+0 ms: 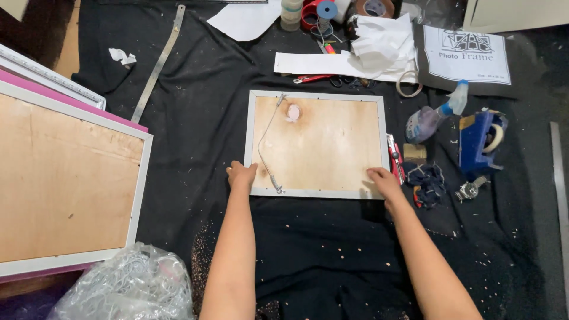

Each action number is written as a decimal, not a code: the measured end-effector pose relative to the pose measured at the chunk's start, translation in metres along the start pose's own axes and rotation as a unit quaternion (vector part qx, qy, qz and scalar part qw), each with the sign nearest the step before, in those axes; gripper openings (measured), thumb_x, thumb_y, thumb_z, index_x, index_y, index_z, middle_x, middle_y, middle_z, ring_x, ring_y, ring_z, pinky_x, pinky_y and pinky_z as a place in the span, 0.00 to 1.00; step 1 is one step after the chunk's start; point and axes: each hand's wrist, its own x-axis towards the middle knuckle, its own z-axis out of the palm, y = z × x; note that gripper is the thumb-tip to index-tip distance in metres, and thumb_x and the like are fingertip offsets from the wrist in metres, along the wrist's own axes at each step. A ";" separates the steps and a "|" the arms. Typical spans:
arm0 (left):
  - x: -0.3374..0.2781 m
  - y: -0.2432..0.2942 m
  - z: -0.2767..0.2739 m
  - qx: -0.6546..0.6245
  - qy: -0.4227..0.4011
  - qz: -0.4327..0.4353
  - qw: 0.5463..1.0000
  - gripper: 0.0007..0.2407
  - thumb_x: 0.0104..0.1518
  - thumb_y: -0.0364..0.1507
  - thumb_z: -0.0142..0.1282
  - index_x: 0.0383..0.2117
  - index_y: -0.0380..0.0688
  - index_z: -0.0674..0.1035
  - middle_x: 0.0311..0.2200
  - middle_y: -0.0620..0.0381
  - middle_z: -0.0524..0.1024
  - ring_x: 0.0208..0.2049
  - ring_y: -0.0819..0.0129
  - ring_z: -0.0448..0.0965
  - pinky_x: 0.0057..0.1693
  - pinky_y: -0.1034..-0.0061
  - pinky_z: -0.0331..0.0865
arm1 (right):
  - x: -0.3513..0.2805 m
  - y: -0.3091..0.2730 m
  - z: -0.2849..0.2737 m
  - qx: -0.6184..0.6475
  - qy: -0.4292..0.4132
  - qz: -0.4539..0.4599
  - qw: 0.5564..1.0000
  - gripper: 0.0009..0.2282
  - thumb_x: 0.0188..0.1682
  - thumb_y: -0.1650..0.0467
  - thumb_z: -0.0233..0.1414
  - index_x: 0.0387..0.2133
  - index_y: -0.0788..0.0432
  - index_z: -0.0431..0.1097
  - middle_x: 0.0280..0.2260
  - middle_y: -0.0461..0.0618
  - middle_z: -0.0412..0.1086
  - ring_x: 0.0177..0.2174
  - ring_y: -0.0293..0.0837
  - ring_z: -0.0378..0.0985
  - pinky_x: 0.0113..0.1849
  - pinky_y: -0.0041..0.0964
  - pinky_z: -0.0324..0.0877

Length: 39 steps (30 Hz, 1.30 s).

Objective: Securing a hanging wire to the back of a picture frame by threading it through eyelets and twisting the ends.

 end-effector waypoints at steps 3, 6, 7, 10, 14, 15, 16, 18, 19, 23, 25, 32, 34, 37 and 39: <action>0.002 -0.015 0.001 0.014 -0.018 -0.024 0.999 0.37 0.52 0.43 0.64 0.66 0.36 0.62 0.63 0.33 0.61 0.57 0.34 0.72 0.56 0.44 0.72 | 0.034 0.078 -0.032 -0.077 0.079 0.023 0.994 0.17 0.49 0.56 0.56 0.48 0.45 0.78 0.48 0.54 0.75 0.51 0.59 0.74 0.48 0.52 0.69; -0.016 -0.015 -0.004 0.044 -0.036 -0.034 0.998 0.34 0.53 0.35 0.64 0.65 0.31 0.61 0.59 0.29 0.66 0.56 0.32 0.73 0.55 0.42 0.72 | 0.025 0.108 -0.027 -0.020 0.102 0.082 0.991 0.21 0.46 0.58 0.58 0.51 0.51 0.75 0.51 0.58 0.72 0.53 0.61 0.72 0.47 0.54 0.70; -0.023 -0.013 -0.006 0.046 -0.045 -0.033 0.997 0.33 0.54 0.28 0.63 0.65 0.28 0.59 0.57 0.27 0.68 0.57 0.31 0.72 0.55 0.41 0.72 | 0.013 0.107 -0.022 0.072 0.094 0.110 0.987 0.24 0.45 0.63 0.59 0.54 0.61 0.72 0.55 0.66 0.68 0.55 0.64 0.70 0.47 0.55 0.72; -0.017 -0.017 -0.005 0.075 -0.047 -0.013 0.996 0.36 0.51 0.28 0.69 0.65 0.27 0.60 0.56 0.25 0.70 0.56 0.31 0.73 0.54 0.40 0.72 | 0.033 0.114 -0.012 0.014 0.090 0.084 0.992 0.28 0.44 0.62 0.62 0.57 0.64 0.70 0.54 0.68 0.69 0.55 0.64 0.70 0.49 0.58 0.71; -0.051 -0.006 -0.025 0.094 -0.069 0.012 0.993 0.38 0.53 0.33 0.69 0.65 0.25 0.59 0.59 0.23 0.68 0.60 0.32 0.70 0.58 0.39 0.68 | 0.005 0.094 -0.019 -0.040 0.068 0.075 0.994 0.35 0.41 0.55 0.63 0.61 0.59 0.68 0.55 0.65 0.68 0.57 0.61 0.68 0.54 0.56 0.68; -0.053 -0.005 -0.027 0.100 -0.072 0.016 0.992 0.36 0.56 0.38 0.65 0.65 0.26 0.60 0.60 0.26 0.68 0.61 0.34 0.69 0.59 0.40 0.68 | 0.005 0.093 -0.020 -0.052 0.064 0.070 0.994 0.34 0.43 0.49 0.60 0.59 0.56 0.69 0.54 0.63 0.70 0.57 0.59 0.69 0.54 0.54 0.67; -0.055 -0.005 -0.028 0.106 -0.074 0.019 0.991 0.35 0.59 0.42 0.62 0.66 0.27 0.62 0.61 0.28 0.68 0.62 0.37 0.69 0.60 0.41 0.68 | 0.006 0.093 -0.022 -0.064 0.061 0.065 0.994 0.35 0.44 0.44 0.58 0.58 0.52 0.71 0.53 0.60 0.71 0.56 0.57 0.70 0.54 0.52 0.67; -0.051 -0.010 -0.030 0.115 -0.069 0.031 0.990 0.36 0.60 0.48 0.57 0.66 0.29 0.63 0.61 0.30 0.69 0.62 0.38 0.69 0.59 0.41 0.69 | -0.002 0.085 -0.030 -0.092 0.069 0.057 0.992 0.34 0.47 0.42 0.52 0.56 0.53 0.71 0.54 0.61 0.70 0.57 0.58 0.69 0.56 0.53 0.66; -0.048 -0.010 -0.032 0.120 -0.061 0.043 0.990 0.37 0.61 0.53 0.52 0.66 0.30 0.64 0.61 0.31 0.69 0.62 0.39 0.69 0.58 0.41 0.70 | -0.003 0.077 -0.034 -0.123 0.075 0.045 0.989 0.34 0.50 0.41 0.47 0.55 0.55 0.70 0.54 0.62 0.70 0.58 0.59 0.68 0.57 0.54 0.64; -0.097 0.008 -0.065 0.153 -0.056 0.076 0.984 0.37 0.62 0.54 0.48 0.66 0.31 0.67 0.60 0.34 0.71 0.62 0.40 0.70 0.59 0.43 0.69 | -0.043 0.038 -0.043 -0.116 0.097 0.050 0.987 0.36 0.50 0.40 0.44 0.55 0.57 0.68 0.54 0.63 0.70 0.57 0.60 0.69 0.56 0.57 0.65; -0.114 0.009 -0.075 0.160 -0.056 0.097 0.981 0.37 0.61 0.56 0.48 0.63 0.30 0.71 0.59 0.33 0.73 0.62 0.38 0.70 0.60 0.42 0.68 | -0.047 0.037 -0.046 -0.097 0.115 0.036 0.988 0.35 0.48 0.42 0.50 0.53 0.60 0.67 0.52 0.66 0.71 0.56 0.63 0.70 0.54 0.58 0.67; -0.093 -0.014 -0.069 0.142 -0.020 0.119 0.983 0.36 0.57 0.60 0.52 0.57 0.37 0.78 0.52 0.36 0.78 0.56 0.38 0.75 0.53 0.44 0.73 | -0.085 -0.003 -0.070 -0.056 0.161 -0.007 0.985 0.26 0.52 0.56 0.54 0.58 0.55 0.60 0.53 0.68 0.69 0.56 0.65 0.70 0.57 0.58 0.64; -0.091 -0.015 -0.074 0.080 0.031 0.109 0.990 0.34 0.53 0.55 0.61 0.60 0.47 0.68 0.54 0.34 0.75 0.57 0.40 0.75 0.56 0.48 0.72 | -0.105 -0.020 -0.079 -0.050 0.160 -0.081 0.983 0.20 0.54 0.60 0.50 0.60 0.46 0.62 0.51 0.65 0.70 0.56 0.64 0.69 0.57 0.56 0.63; -0.226 0.055 -0.125 0.010 -0.042 0.141 0.989 0.30 0.62 0.36 0.55 0.70 0.56 0.56 0.57 0.21 0.68 0.59 0.29 0.70 0.61 0.41 0.66 | -0.092 -0.008 -0.087 -0.080 0.156 -0.113 0.978 0.12 0.57 0.58 0.48 0.51 0.37 0.72 0.37 0.54 0.69 0.49 0.58 0.73 0.53 0.51 0.67; -0.232 0.054 -0.130 -0.005 -0.054 0.175 0.983 0.24 0.62 0.34 0.53 0.66 0.56 0.64 0.60 0.23 0.66 0.61 0.28 0.67 0.62 0.42 0.65 | -0.095 -0.015 -0.098 -0.105 0.146 -0.128 0.975 0.12 0.58 0.55 0.46 0.48 0.36 0.74 0.35 0.54 0.68 0.47 0.57 0.74 0.52 0.51 0.68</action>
